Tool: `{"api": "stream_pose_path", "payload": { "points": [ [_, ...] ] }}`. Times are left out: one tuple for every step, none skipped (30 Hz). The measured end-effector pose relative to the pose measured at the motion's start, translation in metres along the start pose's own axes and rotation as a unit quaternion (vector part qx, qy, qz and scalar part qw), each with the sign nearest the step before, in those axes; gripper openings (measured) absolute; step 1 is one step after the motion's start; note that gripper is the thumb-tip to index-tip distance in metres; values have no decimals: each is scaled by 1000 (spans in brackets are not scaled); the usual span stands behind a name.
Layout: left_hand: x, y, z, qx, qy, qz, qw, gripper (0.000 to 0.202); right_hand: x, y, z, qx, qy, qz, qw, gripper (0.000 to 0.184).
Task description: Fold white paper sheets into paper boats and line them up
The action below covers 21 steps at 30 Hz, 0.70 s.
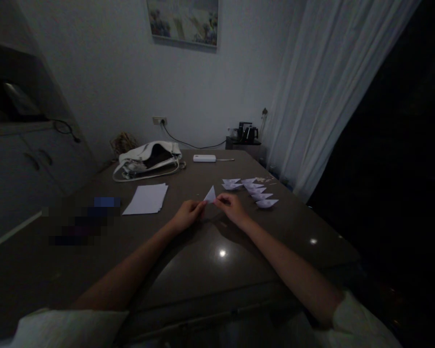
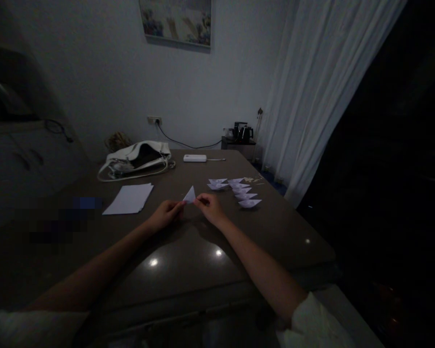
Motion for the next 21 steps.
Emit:
{"api": "stream_pose_path", "payload": {
  "points": [
    [0,0,0,0,2,-1,1000,59,0,0,0,1,2,3,1000,17],
    [1,0,0,0,4,-2,1000,59,0,0,0,2,5,4,1000,18],
    [1,0,0,1,6,-2,1000,59,0,0,0,2,8,5,1000,18],
    [1,0,-1,2,10,-2,1000,59,0,-1,1,1,9,6,1000,18],
    [2,0,-1,5,14,-2,1000,59,0,-1,1,-1,11,7,1000,18],
    [2,0,-2,7,19,-1,1000,59,0,-1,1,-4,12,9,1000,18],
    [2,1,-2,9,25,-1,1000,59,0,-1,2,-6,12,11,1000,18],
    [2,1,-3,8,31,0,999,58,0,-1,2,-6,14,13,1000,18],
    [2,1,-3,5,38,-1,999,58,0,-1,1,-5,17,16,1000,18],
    [2,1,-3,-2,44,-4,999,56,0,-1,1,-2,21,20,1000,17],
    [1,1,-2,-13,48,-8,999,52,1,0,1,5,26,23,999,17],
    [0,1,-2,-27,52,-13,998,48,1,0,0,13,32,25,999,17],
    [0,1,-1,-42,54,-18,998,44,2,1,0,20,37,28,999,17],
    [-1,1,0,-57,55,-24,997,41,2,2,-1,27,42,29,998,16],
    [-2,0,1,-72,56,-30,995,38,3,2,-1,32,47,30,998,16],
    [-2,0,1,-84,57,-36,994,37,3,3,-1,36,52,29,998,16],
    [-2,0,1,-94,58,-41,993,35,3,3,-1,40,57,28,997,16],
    [-2,0,2,-100,59,-45,992,34,3,3,-1,42,60,26,997,15],
    [-1,0,2,-104,60,-48,992,33,3,4,-2,44,62,25,997,15],
    [-1,0,2,-105,60,-50,991,33,4,4,-2,46,62,24,997,15],
    [0,0,2,-105,60,-50,991,32,4,4,-2,48,59,24,997,15]
  ]
}}
Point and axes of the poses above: each hand's wrist, its own y-axis away from the middle knuckle, its own z-axis out of the back of the hand, x = y × z, the point moved 1 cm from there along -y, towards the middle knuckle, and after that the axes turned 2 degrees about z, right-handed, at the moved point
